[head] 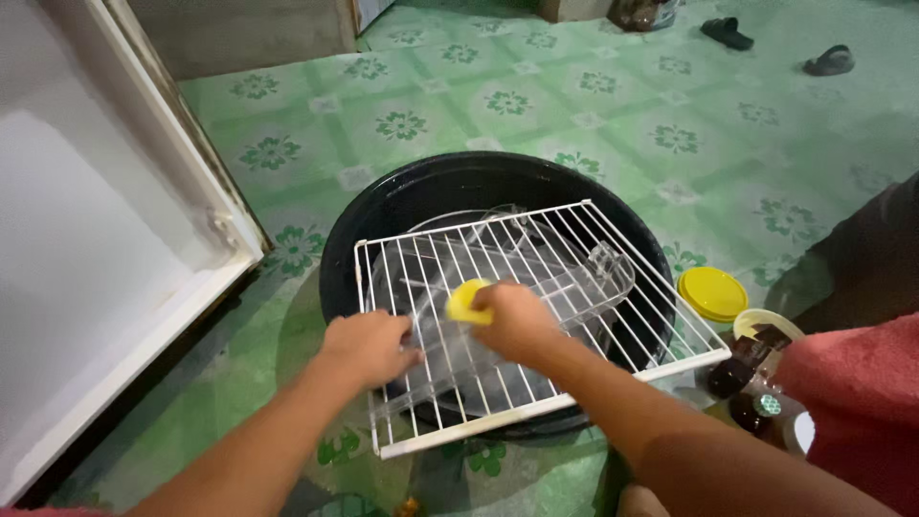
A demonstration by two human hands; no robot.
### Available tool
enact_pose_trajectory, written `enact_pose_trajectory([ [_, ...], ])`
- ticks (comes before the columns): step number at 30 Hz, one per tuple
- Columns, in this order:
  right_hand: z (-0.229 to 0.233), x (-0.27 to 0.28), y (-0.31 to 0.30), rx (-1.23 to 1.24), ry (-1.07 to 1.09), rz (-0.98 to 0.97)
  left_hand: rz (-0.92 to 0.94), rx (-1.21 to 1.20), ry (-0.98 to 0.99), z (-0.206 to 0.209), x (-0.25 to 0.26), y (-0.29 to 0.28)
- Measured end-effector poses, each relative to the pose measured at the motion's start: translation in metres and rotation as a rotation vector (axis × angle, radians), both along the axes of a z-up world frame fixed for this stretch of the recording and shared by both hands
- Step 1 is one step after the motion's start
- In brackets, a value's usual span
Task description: The person scrubs a white wire rack and a clear plastic tray with a yellow sponge over a black basin. The person repeatedly wipes both sides of the tray and the rack bars, then places the tray back on the rack.
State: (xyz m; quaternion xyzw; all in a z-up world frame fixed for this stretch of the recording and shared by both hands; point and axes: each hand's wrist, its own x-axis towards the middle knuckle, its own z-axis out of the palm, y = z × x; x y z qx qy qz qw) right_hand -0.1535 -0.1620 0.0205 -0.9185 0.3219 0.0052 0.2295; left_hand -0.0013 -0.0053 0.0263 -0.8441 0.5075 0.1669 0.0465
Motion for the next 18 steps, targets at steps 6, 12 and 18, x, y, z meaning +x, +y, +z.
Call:
enact_pose_trajectory([
  [6, -0.019, 0.012, 0.018, 0.058, -0.198, 0.159, 0.039, -0.060, 0.054, -0.005, -0.002, 0.010],
  [12, -0.033, -0.006, -0.045, -0.138, -0.061, 0.017, 0.021, -0.073, 0.083, -0.014, 0.005, 0.011],
  [18, -0.042, -0.039, -0.086, -0.251, -0.094, -0.252, -0.008, -0.155, 0.082, -0.032, 0.012, 0.010],
])
